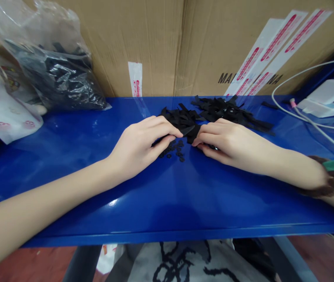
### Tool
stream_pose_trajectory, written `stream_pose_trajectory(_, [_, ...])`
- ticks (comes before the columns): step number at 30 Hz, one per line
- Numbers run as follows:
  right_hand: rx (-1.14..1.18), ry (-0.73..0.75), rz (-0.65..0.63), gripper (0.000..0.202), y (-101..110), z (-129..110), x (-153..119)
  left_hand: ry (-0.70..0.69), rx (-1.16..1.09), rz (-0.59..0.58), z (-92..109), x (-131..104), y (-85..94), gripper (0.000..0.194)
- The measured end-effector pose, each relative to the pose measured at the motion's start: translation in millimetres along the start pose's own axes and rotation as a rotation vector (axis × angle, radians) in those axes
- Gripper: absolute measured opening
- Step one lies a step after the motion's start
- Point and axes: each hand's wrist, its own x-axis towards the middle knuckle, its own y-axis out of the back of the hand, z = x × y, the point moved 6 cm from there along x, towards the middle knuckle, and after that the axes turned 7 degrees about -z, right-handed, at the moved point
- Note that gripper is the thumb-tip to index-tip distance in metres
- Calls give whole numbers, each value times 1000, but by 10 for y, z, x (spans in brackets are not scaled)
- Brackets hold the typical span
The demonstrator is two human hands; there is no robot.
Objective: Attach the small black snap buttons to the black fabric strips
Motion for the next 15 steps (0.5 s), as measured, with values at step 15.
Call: stream_pose_trajectory(15, [18,31,79,18,86,-49,3,-71,50,27,36,-6,-10,21])
